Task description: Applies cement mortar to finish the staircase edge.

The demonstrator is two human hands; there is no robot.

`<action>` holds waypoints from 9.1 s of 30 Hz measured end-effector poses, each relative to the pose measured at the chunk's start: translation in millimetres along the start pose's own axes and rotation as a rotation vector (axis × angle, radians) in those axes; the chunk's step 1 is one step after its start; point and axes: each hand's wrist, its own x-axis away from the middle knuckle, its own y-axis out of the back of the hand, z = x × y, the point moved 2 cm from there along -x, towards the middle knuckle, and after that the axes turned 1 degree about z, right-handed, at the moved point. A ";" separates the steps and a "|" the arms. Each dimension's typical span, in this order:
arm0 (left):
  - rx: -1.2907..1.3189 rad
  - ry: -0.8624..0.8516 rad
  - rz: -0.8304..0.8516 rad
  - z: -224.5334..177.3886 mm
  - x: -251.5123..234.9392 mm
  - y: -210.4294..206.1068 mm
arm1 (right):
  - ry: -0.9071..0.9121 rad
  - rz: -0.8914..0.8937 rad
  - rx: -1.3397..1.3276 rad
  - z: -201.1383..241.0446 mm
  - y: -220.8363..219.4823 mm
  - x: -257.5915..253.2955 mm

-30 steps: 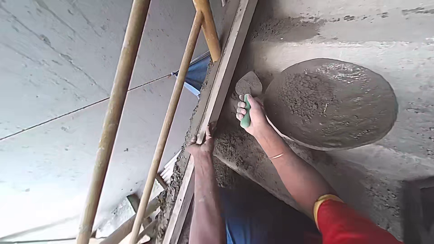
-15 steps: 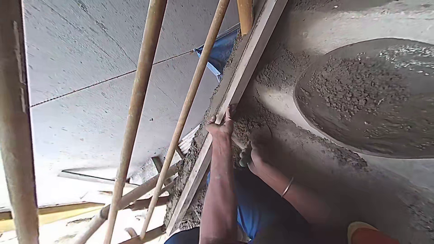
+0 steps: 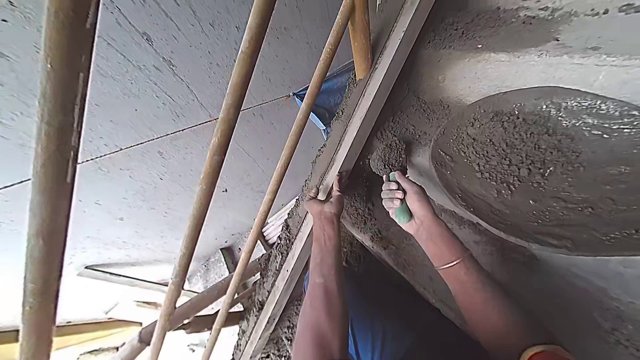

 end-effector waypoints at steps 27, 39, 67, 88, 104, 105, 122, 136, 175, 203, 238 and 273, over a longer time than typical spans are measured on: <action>-0.068 -0.035 0.011 -0.4 -4.9 5.2 | -0.242 -0.190 0.125 -156.3 68.1 -29.3; -0.069 -0.045 0.011 -2.3 -2.2 3.7 | 0.193 0.119 -0.003 -9.2 -12.5 41.3; -0.032 -0.029 -0.016 -2.0 -5.8 3.5 | -0.002 -0.521 0.455 -113.5 34.4 -108.0; 0.011 0.009 -0.009 -1.5 -2.4 1.6 | 0.198 0.088 0.000 9.2 -32.4 9.8; 0.143 -0.012 -0.075 -0.1 5.2 -3.5 | -0.336 -0.186 1.697 -5.0 128.7 -38.9; 0.153 -0.019 -0.073 0.2 5.2 -3.6 | -0.318 -0.206 1.928 0.7 120.5 -43.1; 0.180 0.081 -0.025 1.0 20.5 -2.3 | 1.029 -0.493 1.213 11.9 -79.0 -200.4; 0.086 -0.243 -0.383 -54.2 -6.8 125.9 | 1.003 -0.458 1.150 2.5 -90.8 -180.4; 0.206 -0.291 -0.291 -49.2 -15.7 129.2 | 1.012 -0.454 1.209 16.0 -73.7 -203.8; 0.078 -0.340 -0.185 -47.0 -21.8 137.8 | 0.959 -0.426 1.159 18.5 -75.3 -203.8; 0.114 -0.289 -0.261 -51.2 -11.2 126.2 | 0.957 -0.393 1.085 17.3 -77.8 -207.4; -0.008 -0.200 -0.446 -59.2 -34.5 122.0 | 1.003 -0.365 1.130 15.4 -82.3 -195.9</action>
